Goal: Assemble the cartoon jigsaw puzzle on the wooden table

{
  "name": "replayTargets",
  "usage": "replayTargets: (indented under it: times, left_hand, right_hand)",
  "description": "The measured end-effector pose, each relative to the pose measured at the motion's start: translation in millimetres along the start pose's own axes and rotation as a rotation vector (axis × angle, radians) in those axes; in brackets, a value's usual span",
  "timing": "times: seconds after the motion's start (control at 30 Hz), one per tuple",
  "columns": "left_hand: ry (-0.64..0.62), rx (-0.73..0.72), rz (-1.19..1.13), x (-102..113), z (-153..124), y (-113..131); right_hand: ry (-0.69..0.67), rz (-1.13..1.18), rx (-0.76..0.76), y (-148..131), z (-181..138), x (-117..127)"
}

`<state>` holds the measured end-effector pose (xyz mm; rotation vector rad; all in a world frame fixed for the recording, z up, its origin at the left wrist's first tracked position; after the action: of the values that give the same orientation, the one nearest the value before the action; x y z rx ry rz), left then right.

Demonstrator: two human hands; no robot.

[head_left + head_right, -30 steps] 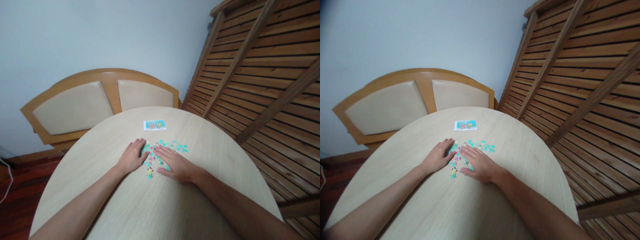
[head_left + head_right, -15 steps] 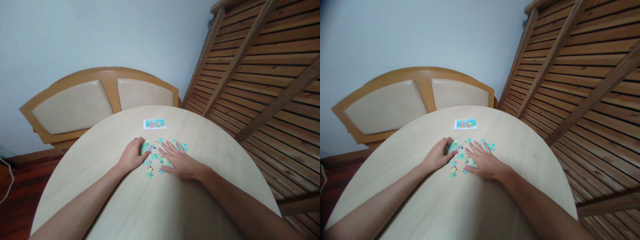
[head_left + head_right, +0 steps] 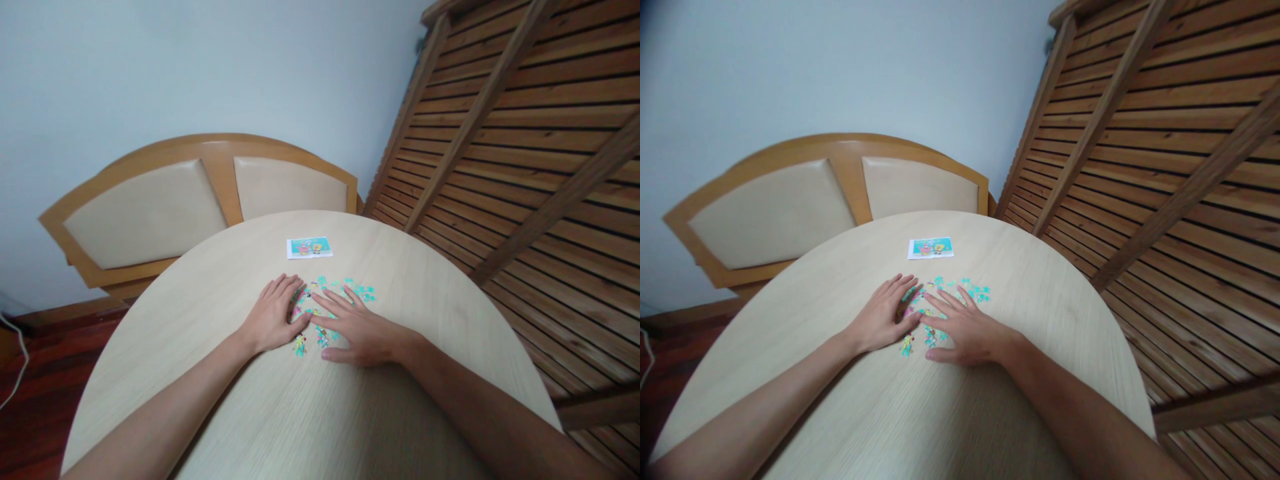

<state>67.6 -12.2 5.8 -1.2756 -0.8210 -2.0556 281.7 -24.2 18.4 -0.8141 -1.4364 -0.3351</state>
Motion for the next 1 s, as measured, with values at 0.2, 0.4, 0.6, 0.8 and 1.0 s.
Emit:
replayTargets:
  times: [0.2,0.4,0.6,0.8,1.0]
  left_hand:
    - [-0.008,0.004,-0.030,-4,0,11]
    - [-0.034,0.027,-0.031,-9,0,13]
    - [-0.069,0.007,-0.056,-7,-1,9]
    - [-0.004,0.020,-0.063,-9,-1,4]
    - [0.027,0.037,-0.028,-9,0,-2]
  right_hand:
    - [0.160,-0.033,-0.029,26,-3,15]
    - [0.156,0.015,0.070,24,-3,16]
    - [0.177,0.017,0.130,16,-1,14]
    - [0.211,-0.033,0.040,26,-1,12]
    - [0.197,-0.028,-0.007,29,0,11]
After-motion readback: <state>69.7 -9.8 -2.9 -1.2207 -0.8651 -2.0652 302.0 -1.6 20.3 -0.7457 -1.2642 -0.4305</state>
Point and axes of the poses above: each hand's wrist, its own z-axis towards the middle knuckle, its own x-axis out of the back of the hand, y = z × x, the point moved 3 cm from there along z, towards the middle knuckle, and after that the axes turned 8 degrees about -x, right-handed, at the moved point
